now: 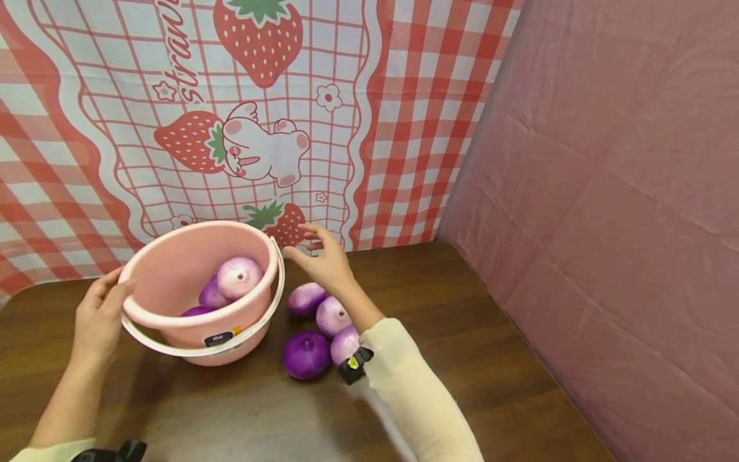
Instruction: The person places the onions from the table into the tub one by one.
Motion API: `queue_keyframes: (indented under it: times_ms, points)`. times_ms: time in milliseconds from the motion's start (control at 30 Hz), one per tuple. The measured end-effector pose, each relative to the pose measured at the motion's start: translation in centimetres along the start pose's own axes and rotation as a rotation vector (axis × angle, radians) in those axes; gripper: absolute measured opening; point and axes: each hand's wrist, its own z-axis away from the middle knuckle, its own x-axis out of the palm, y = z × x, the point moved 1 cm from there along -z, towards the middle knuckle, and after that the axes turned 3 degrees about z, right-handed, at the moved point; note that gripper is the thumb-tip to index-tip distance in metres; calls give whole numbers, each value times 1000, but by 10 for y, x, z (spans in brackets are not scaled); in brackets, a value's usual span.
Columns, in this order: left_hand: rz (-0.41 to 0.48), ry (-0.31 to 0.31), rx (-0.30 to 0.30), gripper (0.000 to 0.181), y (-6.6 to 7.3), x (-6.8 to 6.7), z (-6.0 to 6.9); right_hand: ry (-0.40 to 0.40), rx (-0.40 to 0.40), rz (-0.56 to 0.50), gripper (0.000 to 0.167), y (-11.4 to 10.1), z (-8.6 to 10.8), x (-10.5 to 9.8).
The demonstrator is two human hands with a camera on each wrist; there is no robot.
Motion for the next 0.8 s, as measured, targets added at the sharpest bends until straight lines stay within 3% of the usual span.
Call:
queue_keyframes:
  times_ms: [433,800]
  points:
    - [-11,-2,-6,19,0,-1,0,-11,38,25,48,24,10,-13]
    - [-30,-1,-17,19,0,0,-1,-36,81,155,47,50,15,-26]
